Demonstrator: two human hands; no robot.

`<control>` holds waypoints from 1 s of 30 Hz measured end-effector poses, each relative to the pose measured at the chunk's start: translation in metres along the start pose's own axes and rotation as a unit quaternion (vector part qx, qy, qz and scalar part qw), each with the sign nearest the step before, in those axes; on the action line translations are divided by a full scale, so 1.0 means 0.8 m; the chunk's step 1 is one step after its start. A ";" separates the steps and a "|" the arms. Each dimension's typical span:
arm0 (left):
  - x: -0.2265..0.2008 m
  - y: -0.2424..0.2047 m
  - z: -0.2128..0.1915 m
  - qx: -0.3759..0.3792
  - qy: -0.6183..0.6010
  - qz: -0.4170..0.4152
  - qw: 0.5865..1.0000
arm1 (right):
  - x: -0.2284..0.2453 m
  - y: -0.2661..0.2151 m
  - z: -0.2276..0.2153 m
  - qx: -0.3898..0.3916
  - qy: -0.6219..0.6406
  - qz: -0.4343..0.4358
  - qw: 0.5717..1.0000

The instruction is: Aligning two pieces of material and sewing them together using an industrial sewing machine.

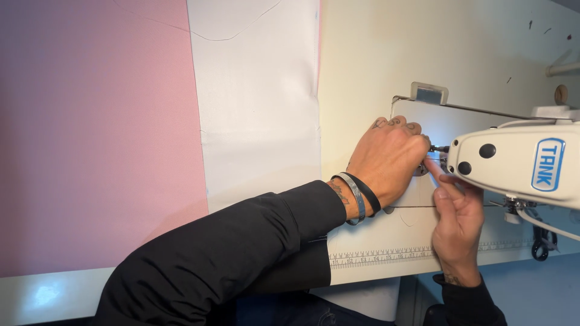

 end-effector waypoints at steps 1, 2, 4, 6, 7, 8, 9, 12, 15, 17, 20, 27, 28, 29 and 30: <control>0.000 0.000 0.000 0.013 -0.002 -0.004 1.000 | -0.002 -0.002 -0.001 0.001 -0.034 -0.012 0.999; -0.001 0.000 0.000 0.025 -0.004 -0.007 1.000 | -0.003 -0.005 -0.002 0.001 -0.069 -0.024 0.997; 0.000 -0.003 0.003 0.022 -0.013 -0.009 1.000 | 0.003 -0.006 0.003 -0.005 -0.055 -0.011 0.998; 0.000 -0.001 0.002 0.013 -0.019 -0.005 1.000 | 0.007 -0.003 0.005 -0.013 -0.043 -0.006 0.999; -0.001 0.000 0.000 0.013 -0.020 -0.006 1.000 | 0.008 -0.002 0.005 -0.010 -0.029 -0.007 1.000; -0.001 0.000 -0.002 0.014 -0.020 -0.006 1.000 | 0.009 0.000 0.006 -0.007 -0.016 -0.007 1.000; -0.001 0.000 -0.001 0.014 -0.020 -0.006 1.000 | 0.008 0.000 0.006 -0.007 -0.016 -0.008 1.000; 0.000 -0.003 0.001 0.013 -0.009 -0.007 1.000 | 0.006 -0.003 0.006 -0.008 0.008 -0.001 1.000; -0.002 -0.004 -0.001 0.003 -0.023 -0.002 1.000 | 0.008 -0.001 0.006 -0.008 0.000 -0.010 1.000; -0.003 -0.005 0.002 -0.010 -0.010 -0.002 1.000 | 0.005 -0.001 0.005 0.000 0.037 0.003 0.999; -0.008 -0.006 -0.005 0.008 -0.005 -0.009 1.000 | 0.005 -0.001 0.005 -0.002 -0.006 -0.033 0.999; -0.013 -0.008 -0.008 0.017 0.013 -0.016 1.000 | -0.003 -0.003 -0.001 0.000 0.002 0.011 1.000; -0.014 -0.009 -0.008 0.021 0.013 -0.017 1.000 | -0.005 -0.004 -0.002 0.000 -0.010 0.011 1.000; -0.013 -0.009 -0.008 0.025 0.014 -0.017 0.999 | -0.007 -0.005 -0.002 -0.001 -0.021 0.010 1.000; -0.013 -0.010 -0.006 0.025 0.015 -0.018 0.999 | -0.007 -0.005 -0.002 0.000 -0.021 0.010 1.000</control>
Point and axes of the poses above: each hand's wrist, its own y-axis towards the middle knuckle, its own z-axis out of the palm, x = y × z, the point moved 1 cm from there along y, towards the middle knuckle, and after that the axes turned 3 degrees about z, right-handed, at the moved point
